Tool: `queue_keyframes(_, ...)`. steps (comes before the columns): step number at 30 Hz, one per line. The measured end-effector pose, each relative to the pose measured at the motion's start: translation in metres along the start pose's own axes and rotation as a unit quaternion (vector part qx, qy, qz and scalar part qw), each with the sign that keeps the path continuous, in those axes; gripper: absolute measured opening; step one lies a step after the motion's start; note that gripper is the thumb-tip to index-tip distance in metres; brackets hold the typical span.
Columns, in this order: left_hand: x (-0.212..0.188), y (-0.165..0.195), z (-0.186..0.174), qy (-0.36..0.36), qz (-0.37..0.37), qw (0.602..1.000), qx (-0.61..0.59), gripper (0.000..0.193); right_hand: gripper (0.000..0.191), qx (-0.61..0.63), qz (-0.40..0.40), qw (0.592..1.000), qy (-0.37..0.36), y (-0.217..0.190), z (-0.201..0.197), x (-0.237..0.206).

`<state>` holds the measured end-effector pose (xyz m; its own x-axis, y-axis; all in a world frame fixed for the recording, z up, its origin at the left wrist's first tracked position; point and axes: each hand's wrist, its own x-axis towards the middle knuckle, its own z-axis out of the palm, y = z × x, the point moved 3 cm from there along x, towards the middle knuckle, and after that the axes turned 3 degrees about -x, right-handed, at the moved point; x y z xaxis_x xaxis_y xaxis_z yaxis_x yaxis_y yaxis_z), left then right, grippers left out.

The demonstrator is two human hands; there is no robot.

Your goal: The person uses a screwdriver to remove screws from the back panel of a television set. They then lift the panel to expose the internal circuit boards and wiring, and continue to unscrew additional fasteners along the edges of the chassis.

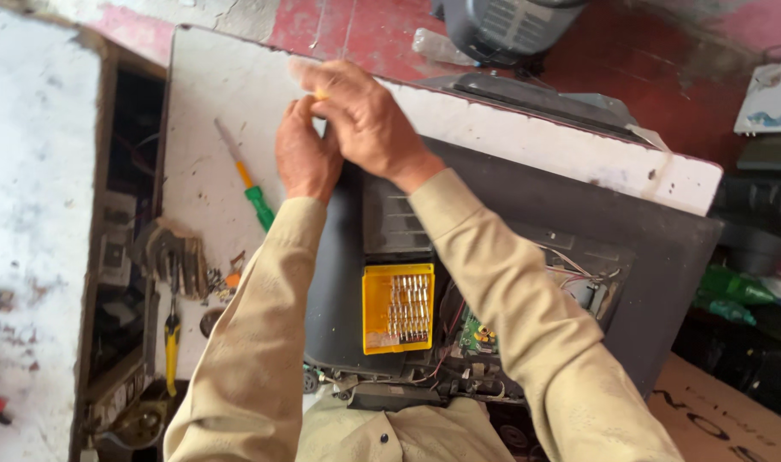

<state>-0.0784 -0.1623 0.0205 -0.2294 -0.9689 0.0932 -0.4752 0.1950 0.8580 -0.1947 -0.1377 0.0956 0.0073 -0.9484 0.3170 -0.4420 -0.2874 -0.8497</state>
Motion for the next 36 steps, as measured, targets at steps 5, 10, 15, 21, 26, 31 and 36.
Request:
queue_keyframes(5, -0.002, 0.0, 0.001, -0.003, -0.038, 0.999, 0.011, 0.017, 0.045, -0.089, -0.063, 0.994, 0.001, -0.004, -0.01, 0.001)
queue_keyframes(10, -0.003, 0.002, 0.003, 0.016, -0.051, 0.998, 0.014, 0.014, 0.043, -0.019, -0.055, 0.998, -0.006, -0.002, -0.006, -0.003)
queue_keyframes(15, -0.003, 0.003, 0.004, 0.032, 0.0, 0.999, 0.013, 0.014, 0.041, -0.073, -0.061, 0.995, 0.014, 0.002, -0.002, -0.007)
queue_keyframes(21, -0.003, 0.005, 0.005, 0.032, -0.033, 0.999, 0.002, 0.012, 0.045, -0.078, -0.053, 0.996, 0.005, 0.006, 0.001, -0.012)
queue_keyframes(26, -0.001, 0.007, 0.004, 0.018, -0.043, 0.998, 0.034, 0.013, 0.031, -0.01, -0.023, 1.0, 0.004, 0.007, 0.002, -0.011)
queue_keyframes(31, -0.003, 0.011, -0.001, 0.029, 0.0, 1.0, 0.012, 0.015, 0.036, -0.132, -0.003, 0.991, 0.015, 0.004, 0.01, -0.012)
queue_keyframes(36, 0.004, 0.012, 0.0, -0.005, -0.023, 0.999, 0.048, 0.02, 0.037, -0.039, -0.018, 0.998, 0.037, -0.002, 0.01, -0.008)
